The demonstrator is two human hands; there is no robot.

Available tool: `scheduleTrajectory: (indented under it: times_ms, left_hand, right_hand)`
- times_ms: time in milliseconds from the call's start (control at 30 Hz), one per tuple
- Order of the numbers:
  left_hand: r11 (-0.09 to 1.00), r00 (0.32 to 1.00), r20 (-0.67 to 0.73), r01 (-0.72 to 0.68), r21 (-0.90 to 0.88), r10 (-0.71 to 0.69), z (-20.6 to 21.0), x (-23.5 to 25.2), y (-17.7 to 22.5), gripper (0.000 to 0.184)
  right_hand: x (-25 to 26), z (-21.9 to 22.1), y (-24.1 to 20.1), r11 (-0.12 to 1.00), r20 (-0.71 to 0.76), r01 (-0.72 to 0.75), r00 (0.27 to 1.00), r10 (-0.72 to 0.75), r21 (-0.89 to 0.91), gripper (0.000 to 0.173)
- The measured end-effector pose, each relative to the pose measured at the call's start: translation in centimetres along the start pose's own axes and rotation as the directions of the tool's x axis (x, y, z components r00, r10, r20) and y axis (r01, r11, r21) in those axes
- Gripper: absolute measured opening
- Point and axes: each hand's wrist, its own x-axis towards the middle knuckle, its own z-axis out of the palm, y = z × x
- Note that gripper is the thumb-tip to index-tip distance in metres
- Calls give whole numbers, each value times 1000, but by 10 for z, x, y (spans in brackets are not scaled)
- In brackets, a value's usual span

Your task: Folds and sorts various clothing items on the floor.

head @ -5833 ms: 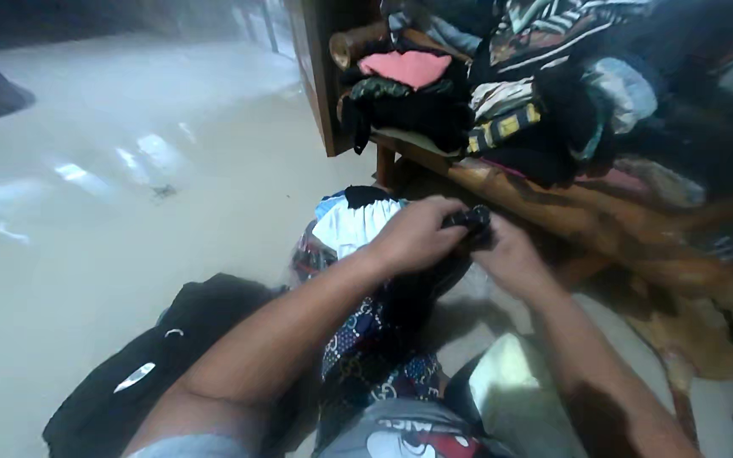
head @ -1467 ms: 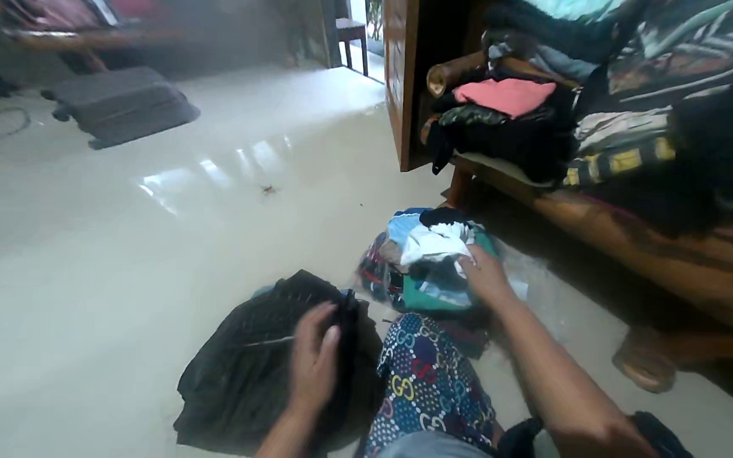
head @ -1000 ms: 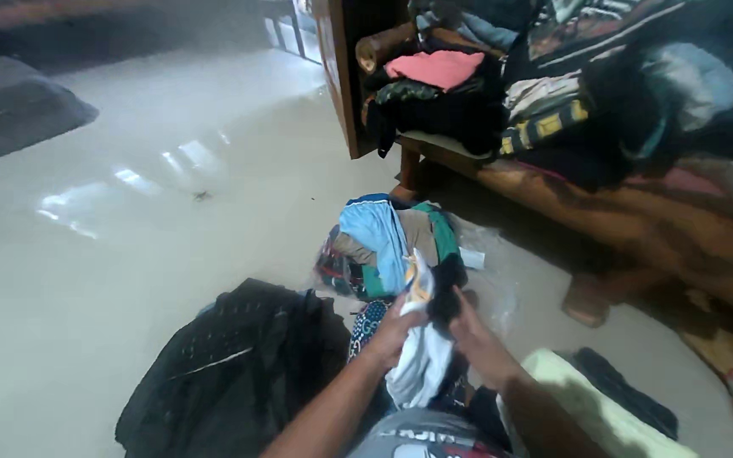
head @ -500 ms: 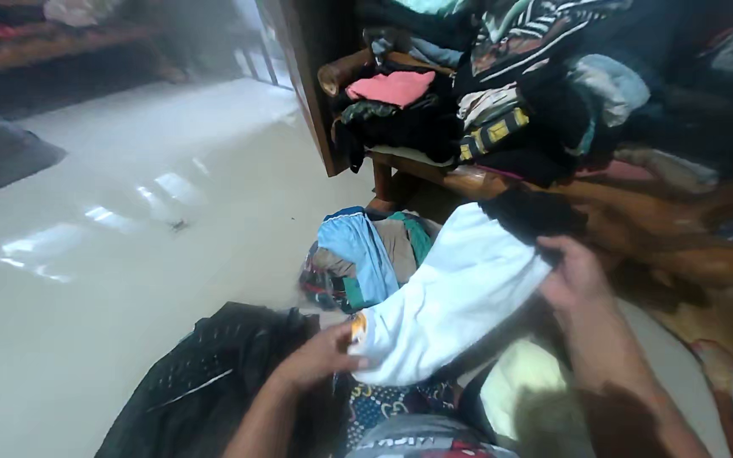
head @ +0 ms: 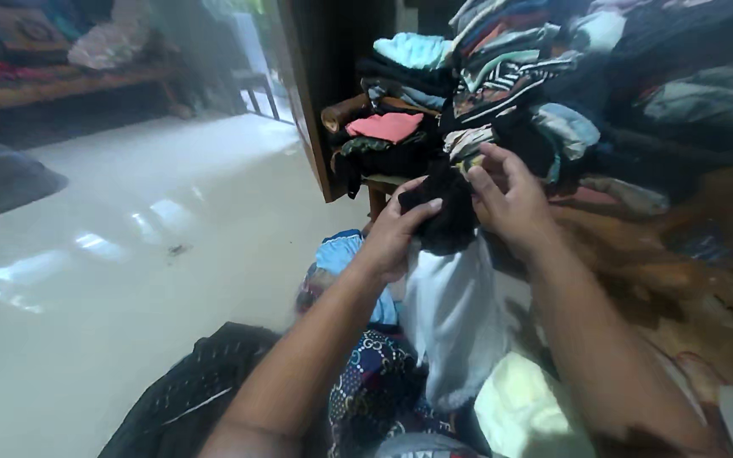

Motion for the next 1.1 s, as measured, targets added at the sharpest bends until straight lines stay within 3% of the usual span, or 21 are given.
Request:
scheduleTrajectory:
  times_ms: [100,133,267,333,467,600,667,800,867,933,967,1033,1067,1100]
  left_hand:
    - [992,996,-21,-87,89,89,17,18,7,50]
    - [991,997,4,-81,109,81,18,21,11,49]
    - [927,968,166,-229,296,186,-11,31,45,55]
    - [822,943,263,-310,478,203,-35,35,74,49]
    - [572,958,256,-282,770,128,-57,39,130,47]
    - [454,977,146,-203,867,157,-57,51,156,48]
    - [471,977,85,-170,866,195,-49,60,157,48]
    - [745,982,6,-147,651,188,3,64,153,31]
    - [842,977,103,-212,497,185,46,53,150,9]
    - [874,919,352,-312,373,178,70,46,145,17]
    - [811,867,436,-428,400,242,78,45,141,16]
    - [527,799,427,-601,600,424,82,50,127,13]
    - [395,784,370,-585,708,499,78,59,118,26]
    - [365,795,311,-537,761,521,72,74,110,45]
  right_hand:
    - [-23,10,-14,999,114,-16,993,21,-39,105]
    - [-27,11,-14,999,133,-33,990,35,-18,109]
    - [-20,-17,-1,995,97,-94,991,91,33,73]
    - [-12,-42,4,996,65,-50,996,54,-69,59]
    - [12,-87,-4,965,-7,-43,999,42,-257,57]
    - [33,-102,-20,964,-124,-173,981,151,-200,52]
    - [40,-96,-30,967,-160,-187,974,160,-172,43]
    - [44,-77,-66,996,-130,-87,988,88,11,27]
    - [43,-71,-79,969,38,41,998,-52,244,19]
    - [42,-71,-86,960,178,108,972,-157,257,24]
    - [39,-72,-91,978,152,119,978,-145,169,21]
    - [39,-87,-95,998,42,61,997,-62,35,8]
    - [44,-103,-89,1000,20,25,999,-25,11,7]
    - [52,-128,-77,1000,20,7,1000,-7,9,9]
